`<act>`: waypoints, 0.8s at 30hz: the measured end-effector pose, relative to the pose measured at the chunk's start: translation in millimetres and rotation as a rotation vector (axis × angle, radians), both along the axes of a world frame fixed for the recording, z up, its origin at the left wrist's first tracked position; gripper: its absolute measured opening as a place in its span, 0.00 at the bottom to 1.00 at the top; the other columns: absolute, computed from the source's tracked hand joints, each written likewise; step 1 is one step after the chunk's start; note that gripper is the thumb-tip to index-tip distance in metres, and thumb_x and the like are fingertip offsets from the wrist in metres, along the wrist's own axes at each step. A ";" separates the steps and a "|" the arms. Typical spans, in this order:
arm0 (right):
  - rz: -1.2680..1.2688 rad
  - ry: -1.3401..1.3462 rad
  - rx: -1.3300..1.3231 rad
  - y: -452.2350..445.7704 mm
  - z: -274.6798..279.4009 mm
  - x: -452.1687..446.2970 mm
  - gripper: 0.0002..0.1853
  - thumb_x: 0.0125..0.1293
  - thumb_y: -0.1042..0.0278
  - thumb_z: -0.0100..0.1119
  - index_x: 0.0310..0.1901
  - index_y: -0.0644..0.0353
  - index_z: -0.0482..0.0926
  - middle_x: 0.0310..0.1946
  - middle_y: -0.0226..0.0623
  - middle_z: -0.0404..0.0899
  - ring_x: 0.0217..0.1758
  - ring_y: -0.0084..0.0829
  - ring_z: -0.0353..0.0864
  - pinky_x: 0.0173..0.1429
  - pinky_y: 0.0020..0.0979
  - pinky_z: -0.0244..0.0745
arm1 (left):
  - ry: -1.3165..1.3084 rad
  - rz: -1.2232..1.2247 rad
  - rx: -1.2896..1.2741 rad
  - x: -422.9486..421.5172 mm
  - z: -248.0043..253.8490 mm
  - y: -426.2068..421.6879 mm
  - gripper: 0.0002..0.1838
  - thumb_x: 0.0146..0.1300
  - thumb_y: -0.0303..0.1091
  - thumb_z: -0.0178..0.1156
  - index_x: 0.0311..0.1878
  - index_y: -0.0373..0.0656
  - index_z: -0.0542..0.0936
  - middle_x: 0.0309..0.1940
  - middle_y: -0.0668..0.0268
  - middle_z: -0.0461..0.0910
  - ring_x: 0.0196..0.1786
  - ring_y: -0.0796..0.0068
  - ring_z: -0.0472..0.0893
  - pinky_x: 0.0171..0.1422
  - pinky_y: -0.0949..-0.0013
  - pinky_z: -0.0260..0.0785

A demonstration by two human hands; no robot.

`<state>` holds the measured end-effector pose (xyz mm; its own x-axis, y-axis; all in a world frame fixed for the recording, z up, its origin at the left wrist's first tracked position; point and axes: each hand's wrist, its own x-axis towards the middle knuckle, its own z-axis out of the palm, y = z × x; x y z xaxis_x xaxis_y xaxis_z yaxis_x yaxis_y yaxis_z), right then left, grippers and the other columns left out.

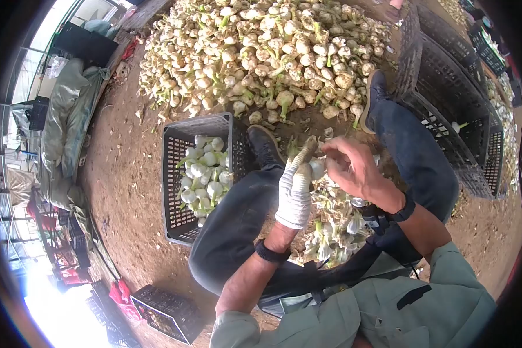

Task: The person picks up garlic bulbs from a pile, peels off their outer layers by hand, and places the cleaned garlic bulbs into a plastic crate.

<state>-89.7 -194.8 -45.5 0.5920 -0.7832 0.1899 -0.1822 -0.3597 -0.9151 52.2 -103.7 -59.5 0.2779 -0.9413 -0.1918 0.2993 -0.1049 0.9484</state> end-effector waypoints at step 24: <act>0.030 0.075 0.231 -13.0 -12.7 -7.7 0.09 0.62 0.73 0.60 0.42 0.67 0.79 0.30 0.40 0.82 0.32 0.26 0.81 0.35 0.32 0.75 | -0.207 0.006 -0.188 1.5 0.3 -4.9 0.38 0.53 0.16 0.53 0.72 0.38 0.61 0.65 0.59 0.68 0.66 0.67 0.70 0.69 0.67 0.63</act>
